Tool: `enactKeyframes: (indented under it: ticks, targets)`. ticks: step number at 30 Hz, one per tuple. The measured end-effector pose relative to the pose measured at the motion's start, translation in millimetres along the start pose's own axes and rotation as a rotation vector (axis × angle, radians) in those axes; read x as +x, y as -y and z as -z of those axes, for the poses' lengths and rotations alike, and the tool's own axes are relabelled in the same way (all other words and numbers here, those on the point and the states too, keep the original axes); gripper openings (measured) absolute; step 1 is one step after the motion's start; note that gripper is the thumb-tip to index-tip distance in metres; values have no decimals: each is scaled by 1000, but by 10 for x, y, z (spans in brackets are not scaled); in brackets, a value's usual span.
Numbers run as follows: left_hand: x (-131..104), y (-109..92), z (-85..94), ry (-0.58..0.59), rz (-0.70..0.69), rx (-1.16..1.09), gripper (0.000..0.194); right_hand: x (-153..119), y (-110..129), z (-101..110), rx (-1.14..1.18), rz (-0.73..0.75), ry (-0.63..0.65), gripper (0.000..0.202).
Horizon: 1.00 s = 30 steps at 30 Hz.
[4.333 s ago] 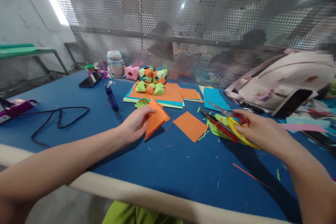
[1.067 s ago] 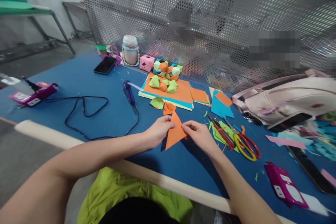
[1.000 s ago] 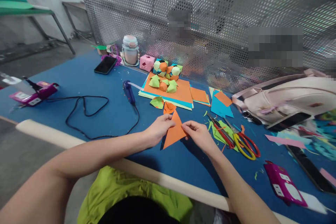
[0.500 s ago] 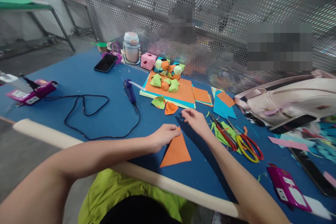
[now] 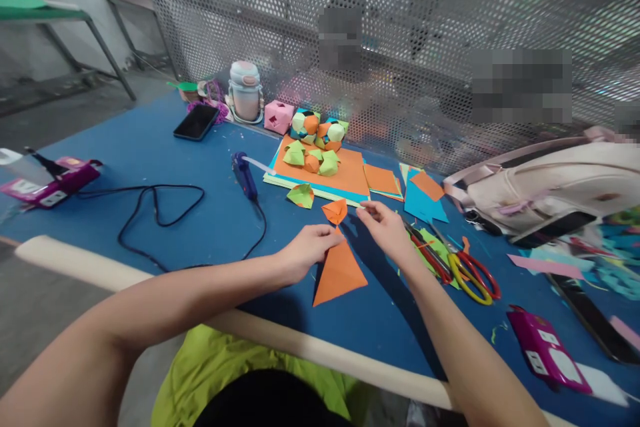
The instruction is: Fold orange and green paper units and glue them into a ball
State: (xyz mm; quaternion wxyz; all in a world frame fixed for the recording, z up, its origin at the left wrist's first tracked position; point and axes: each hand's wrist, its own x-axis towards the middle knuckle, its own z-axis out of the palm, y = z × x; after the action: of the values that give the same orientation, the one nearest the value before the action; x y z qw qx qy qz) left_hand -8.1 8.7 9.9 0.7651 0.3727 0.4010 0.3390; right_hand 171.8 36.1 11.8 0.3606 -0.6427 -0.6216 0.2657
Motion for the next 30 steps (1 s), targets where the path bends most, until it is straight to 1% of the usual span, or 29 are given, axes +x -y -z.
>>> enactKeyframes:
  ticks: [4, 7, 12, 15, 18, 20, 23, 27, 30]
  targets:
    - [28, -73, 17, -86, -124, -90, 14, -379, 101, -30, 127, -50, 150, 41]
    - [33, -99, 23, -97, -153, -132, 16, -553, 110, -73, 232, -118, 193, 35]
    - [18, -124, 5, -77, -99, -109, 16, -599, 65, -49, 272, -150, 202, 31]
    - [20, -164, 16, -109, -64, -91, 13, -597, 67, -15, 336, -165, 244, 29]
    - [33, -196, 68, -133, -51, -96, 11, -592, 62, -5, 428, -200, 293, 29]
    - [40, -190, 108, -125, -51, -90, 10, -582, 42, -9, 447, -210, 288, 30]
    - [35, -134, 129, -82, -45, -102, 13, -566, 12, -12, 446, -210, 231, 29]
    - [-21, -46, 67, -48, 13, -127, 15, -572, 32, 2, 388, -162, 128, 28]
    - [-68, -31, 16, -33, 22, -134, 16, -589, 72, 8, 330, -90, 138, 26]
